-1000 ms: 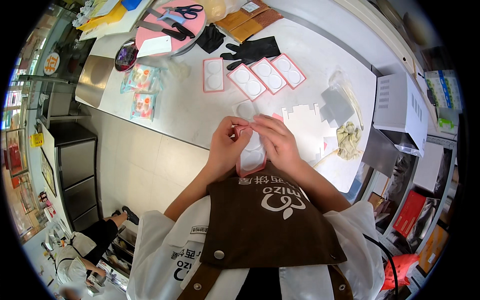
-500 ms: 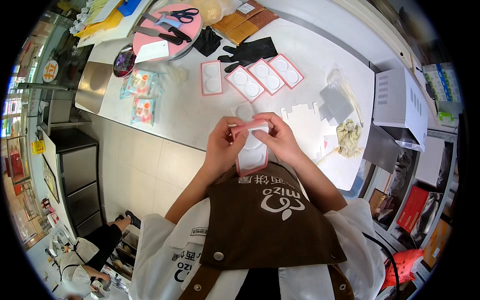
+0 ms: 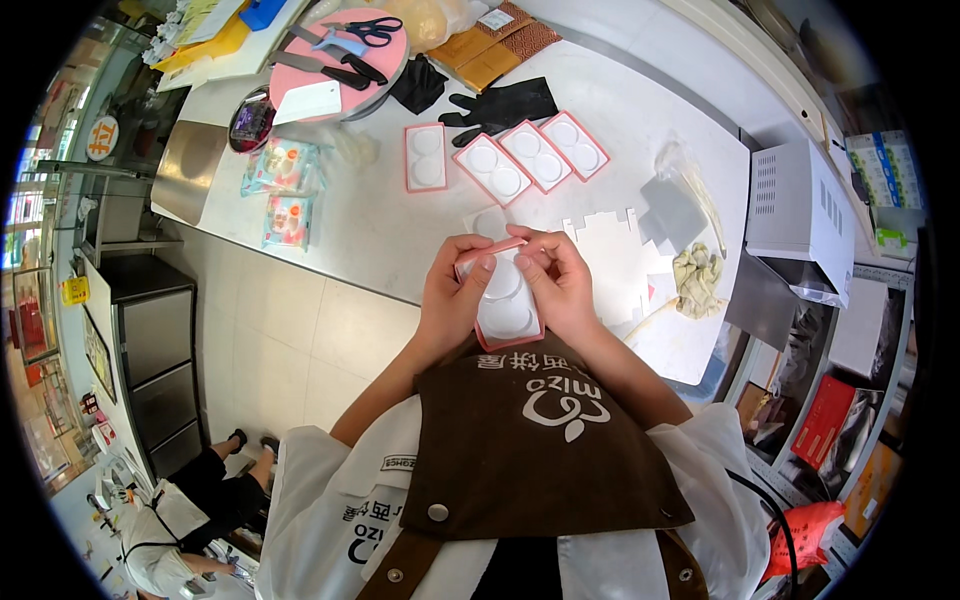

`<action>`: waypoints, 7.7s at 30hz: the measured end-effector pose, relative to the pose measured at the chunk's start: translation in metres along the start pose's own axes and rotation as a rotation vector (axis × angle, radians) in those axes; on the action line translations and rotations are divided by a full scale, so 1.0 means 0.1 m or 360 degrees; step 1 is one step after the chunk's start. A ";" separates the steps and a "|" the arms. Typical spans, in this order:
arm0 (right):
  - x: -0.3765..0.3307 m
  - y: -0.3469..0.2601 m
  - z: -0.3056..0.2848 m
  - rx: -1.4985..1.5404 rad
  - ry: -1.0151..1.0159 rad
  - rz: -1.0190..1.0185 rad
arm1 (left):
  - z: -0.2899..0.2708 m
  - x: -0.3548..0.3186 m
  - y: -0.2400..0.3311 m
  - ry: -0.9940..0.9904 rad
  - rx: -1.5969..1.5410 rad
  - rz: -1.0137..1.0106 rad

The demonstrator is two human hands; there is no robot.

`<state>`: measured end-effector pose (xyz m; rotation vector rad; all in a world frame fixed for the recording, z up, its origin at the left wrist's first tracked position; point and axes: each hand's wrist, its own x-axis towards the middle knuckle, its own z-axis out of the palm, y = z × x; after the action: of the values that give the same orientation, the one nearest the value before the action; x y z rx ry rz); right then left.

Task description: The person assembles small pink and white cardboard boxes by folding flat pieces and inserting white plastic inserts. They repeatedly fold the sides, tuck flaps, and place inserts into the formed boxes on a white countertop.

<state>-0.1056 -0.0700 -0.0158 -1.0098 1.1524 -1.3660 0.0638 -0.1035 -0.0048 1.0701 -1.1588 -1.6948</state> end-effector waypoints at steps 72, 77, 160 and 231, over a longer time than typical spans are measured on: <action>0.05 0.29 -1.64 -0.0205 0.0440 0.0800 | -0.13 0.36 -0.89 -0.0232 0.0238 -0.0265; 0.24 0.32 -1.12 0.0194 0.0294 0.0473 | -0.16 0.43 -0.62 -0.0284 -0.0107 -0.0121; 0.30 -0.64 -0.17 -0.0449 0.0003 0.0149 | -0.14 0.09 0.58 -0.0441 -0.0023 -0.0254; 0.30 -0.47 -0.18 -0.0149 0.0267 -0.0124 | 0.18 0.39 0.57 -0.0210 0.0272 0.0061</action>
<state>-0.1351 -0.0976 0.0267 -1.0307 1.3236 -1.4924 0.0429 -0.1496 0.0453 1.0441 -1.4205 -1.6809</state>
